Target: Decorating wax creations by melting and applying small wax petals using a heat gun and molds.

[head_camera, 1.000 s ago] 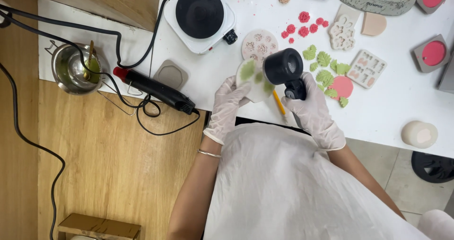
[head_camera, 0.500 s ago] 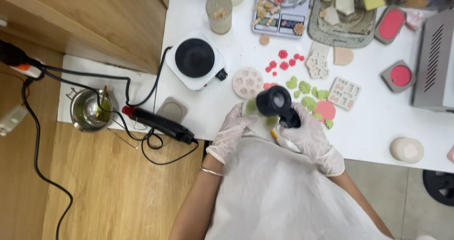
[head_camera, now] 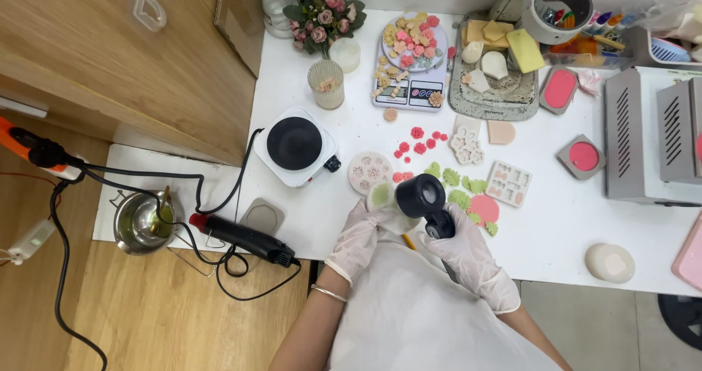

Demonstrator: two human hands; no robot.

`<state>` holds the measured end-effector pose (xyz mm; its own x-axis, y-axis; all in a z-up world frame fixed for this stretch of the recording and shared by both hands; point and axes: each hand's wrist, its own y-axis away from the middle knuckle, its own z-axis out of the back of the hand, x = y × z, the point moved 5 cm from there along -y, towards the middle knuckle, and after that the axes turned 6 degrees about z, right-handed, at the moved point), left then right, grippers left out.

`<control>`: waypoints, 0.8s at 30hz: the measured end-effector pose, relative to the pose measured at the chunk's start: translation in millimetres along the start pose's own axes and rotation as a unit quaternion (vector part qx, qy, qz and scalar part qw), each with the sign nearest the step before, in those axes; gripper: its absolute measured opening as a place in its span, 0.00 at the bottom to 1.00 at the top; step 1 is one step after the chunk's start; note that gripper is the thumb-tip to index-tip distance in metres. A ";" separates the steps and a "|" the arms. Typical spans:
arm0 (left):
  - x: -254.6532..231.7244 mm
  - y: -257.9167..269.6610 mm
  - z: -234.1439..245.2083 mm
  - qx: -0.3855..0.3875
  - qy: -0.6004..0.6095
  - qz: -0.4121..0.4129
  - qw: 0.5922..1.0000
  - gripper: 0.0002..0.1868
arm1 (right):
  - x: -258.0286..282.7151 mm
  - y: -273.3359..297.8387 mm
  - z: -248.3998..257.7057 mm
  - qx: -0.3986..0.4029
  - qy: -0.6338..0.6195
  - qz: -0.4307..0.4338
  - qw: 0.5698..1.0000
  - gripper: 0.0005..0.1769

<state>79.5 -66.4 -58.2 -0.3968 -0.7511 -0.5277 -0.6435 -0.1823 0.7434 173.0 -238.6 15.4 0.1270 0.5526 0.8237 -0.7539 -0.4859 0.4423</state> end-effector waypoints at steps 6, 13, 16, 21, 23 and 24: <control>1.1 -8.8 0.7 -0.006 -0.025 0.004 1.000 0.28 | 16.0 -4.7 -0.5 -0.006 0.014 -0.028 0.999 0.33; 3.7 -25.4 15.4 -0.021 0.088 -0.002 0.996 0.23 | 2.6 -9.6 10.2 -0.064 0.099 0.003 0.993 0.43; 5.2 -31.6 14.9 -0.027 0.080 0.019 0.996 0.22 | -2.6 -5.2 13.3 -0.078 0.087 -0.003 0.993 0.41; 12.8 -39.0 14.7 0.009 0.080 0.017 0.997 0.20 | -11.9 7.7 7.3 -0.085 0.020 -0.029 0.996 0.33; 8.2 -31.5 8.3 0.019 0.082 0.011 0.996 0.20 | -3.9 13.6 8.9 -0.098 -0.046 -0.030 0.994 0.26; 7.7 -30.0 7.8 0.020 0.081 0.012 0.996 0.20 | -1.2 14.7 11.1 -0.099 -0.047 -0.030 0.994 0.26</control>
<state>90.7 -61.8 -87.8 -0.3032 -0.8478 -0.4351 -0.6620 -0.1411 0.7361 168.9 -253.9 24.9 0.2282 0.5073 0.8310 -0.8542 -0.3053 0.4209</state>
